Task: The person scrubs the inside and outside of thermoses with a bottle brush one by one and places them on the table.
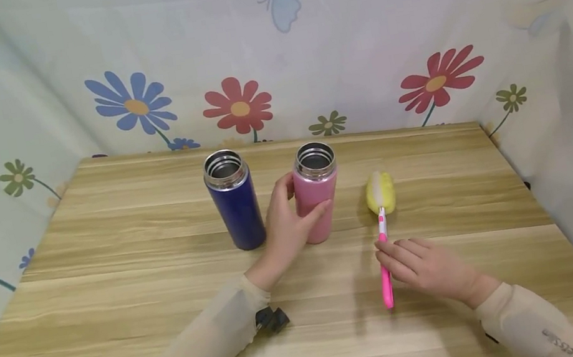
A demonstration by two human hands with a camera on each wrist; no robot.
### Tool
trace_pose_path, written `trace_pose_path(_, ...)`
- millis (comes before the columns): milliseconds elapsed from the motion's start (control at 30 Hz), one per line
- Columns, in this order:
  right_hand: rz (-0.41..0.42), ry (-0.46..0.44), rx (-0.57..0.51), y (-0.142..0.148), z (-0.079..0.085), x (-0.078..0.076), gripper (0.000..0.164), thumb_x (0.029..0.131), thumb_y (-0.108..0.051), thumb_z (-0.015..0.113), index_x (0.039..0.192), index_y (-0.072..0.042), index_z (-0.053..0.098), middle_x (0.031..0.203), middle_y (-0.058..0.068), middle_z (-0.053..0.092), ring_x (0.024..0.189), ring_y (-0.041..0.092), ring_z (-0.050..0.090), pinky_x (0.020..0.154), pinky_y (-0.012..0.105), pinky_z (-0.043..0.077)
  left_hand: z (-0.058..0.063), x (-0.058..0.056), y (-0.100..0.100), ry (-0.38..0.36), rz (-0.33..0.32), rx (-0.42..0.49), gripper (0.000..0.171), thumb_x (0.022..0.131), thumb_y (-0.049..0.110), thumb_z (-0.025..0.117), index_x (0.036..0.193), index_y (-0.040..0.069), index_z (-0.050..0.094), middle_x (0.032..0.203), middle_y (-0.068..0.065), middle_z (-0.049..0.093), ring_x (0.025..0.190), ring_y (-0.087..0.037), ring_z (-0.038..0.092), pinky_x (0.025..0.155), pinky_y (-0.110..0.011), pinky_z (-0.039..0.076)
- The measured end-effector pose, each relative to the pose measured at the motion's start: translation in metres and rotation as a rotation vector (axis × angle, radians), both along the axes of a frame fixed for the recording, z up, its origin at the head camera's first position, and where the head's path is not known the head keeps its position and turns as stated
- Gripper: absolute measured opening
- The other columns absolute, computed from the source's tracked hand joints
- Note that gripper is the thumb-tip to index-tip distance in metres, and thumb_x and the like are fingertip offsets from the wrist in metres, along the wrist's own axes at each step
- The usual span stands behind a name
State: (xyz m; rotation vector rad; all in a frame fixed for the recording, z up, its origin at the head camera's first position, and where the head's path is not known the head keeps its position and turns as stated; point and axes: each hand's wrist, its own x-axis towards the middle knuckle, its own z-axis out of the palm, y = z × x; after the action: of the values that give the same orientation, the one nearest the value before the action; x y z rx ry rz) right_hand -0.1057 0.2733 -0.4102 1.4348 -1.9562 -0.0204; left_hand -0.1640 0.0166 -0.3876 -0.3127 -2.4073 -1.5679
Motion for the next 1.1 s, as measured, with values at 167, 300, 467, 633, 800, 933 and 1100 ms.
trace_pose_path(167, -0.049, -0.001, -0.2, -0.003, 0.017, -0.007, 0.035, 0.104, -0.021, 0.039, 0.105, 0.004, 0.065, 0.099, 0.013, 0.07, 0.075, 0.023, 0.064, 0.06, 0.033, 0.053, 0.002, 0.0, -0.001, -0.016, -0.012, 0.025, 0.073, 0.08, 0.03, 0.078, 0.138, 0.006, 0.04, 0.13, -0.01, 0.052, 0.117, -0.023, 0.055, 0.099, -0.039, 0.051)
trace_pose_path(300, -0.118, -0.003, -0.362, -0.007, 0.029, -0.011, 0.033, 0.102, -0.023, 0.046, 0.098, 0.002, 0.067, 0.089, 0.013, 0.071, 0.068, 0.026, 0.065, 0.056, 0.037, 0.053, 0.003, 0.0, -0.002, -0.007, -0.012, 0.027, 0.072, 0.08, 0.028, 0.078, 0.137, 0.005, 0.041, 0.129, -0.011, 0.053, 0.116, -0.023, 0.056, 0.098, -0.039, 0.052)
trace_pose_path(467, -0.252, -0.005, -0.502, -0.011, 0.041, -0.014, 0.039, 0.097, -0.032, 0.05, 0.097, 0.003, 0.067, 0.081, 0.016, 0.07, 0.061, 0.029, 0.063, 0.052, 0.04, 0.05, 0.004, 0.002, -0.004, -0.008, -0.011, 0.032, 0.071, 0.08, 0.028, 0.078, 0.137, 0.006, 0.042, 0.128, -0.011, 0.055, 0.114, -0.024, 0.057, 0.096, -0.039, 0.052)
trace_pose_path(633, -0.372, -0.068, -0.628, -0.011, 0.06, -0.016, 0.043, 0.094, -0.036, 0.051, 0.097, 0.004, 0.069, 0.084, 0.019, 0.072, 0.065, 0.034, 0.065, 0.071, 0.016, 0.051, 0.008, 0.005, -0.006, -0.02, -0.031, 0.042, 0.071, 0.08, 0.027, 0.078, 0.137, 0.007, 0.041, 0.129, -0.01, 0.054, 0.115, -0.022, 0.057, 0.096, -0.037, 0.053)
trace_pose_path(800, -0.461, -0.122, -0.716, -0.009, 0.086, -0.011, 0.054, 0.092, -0.047, 0.052, 0.098, 0.004, 0.07, 0.081, 0.021, 0.071, 0.069, 0.011, 0.066, 0.064, 0.005, 0.038, 0.013, 0.013, -0.01, -0.011, -0.061, 0.032, 0.072, 0.078, 0.027, 0.08, 0.136, 0.007, 0.043, 0.129, -0.009, 0.056, 0.115, -0.022, 0.057, 0.095, -0.036, 0.053)
trace_pose_path(933, -0.474, -0.243, -0.768, -0.009, 0.105, -0.004, 0.048, 0.09, -0.042, 0.06, 0.101, 0.004, 0.069, 0.084, 0.022, 0.07, 0.085, -0.025, 0.048, 0.075, -0.004, 0.033, 0.013, 0.023, -0.017, -0.003, -0.085, 0.036, 0.071, 0.077, 0.028, 0.081, 0.134, 0.006, 0.045, 0.127, -0.009, 0.057, 0.114, -0.023, 0.058, 0.094, -0.036, 0.053)
trace_pose_path(1100, -0.449, -0.36, -0.831, -0.016, 0.125, 0.003, 0.027, 0.078, -0.001, 0.071, 0.104, 0.007, 0.067, 0.096, -0.021, 0.068, 0.086, -0.025, 0.052, 0.076, -0.002, 0.04, 0.011, 0.036, -0.029, 0.029, -0.092, 0.011, 0.07, 0.075, 0.026, 0.082, 0.131, 0.005, 0.048, 0.124, -0.01, 0.059, 0.111, -0.023, 0.06, 0.093, -0.036, 0.053)
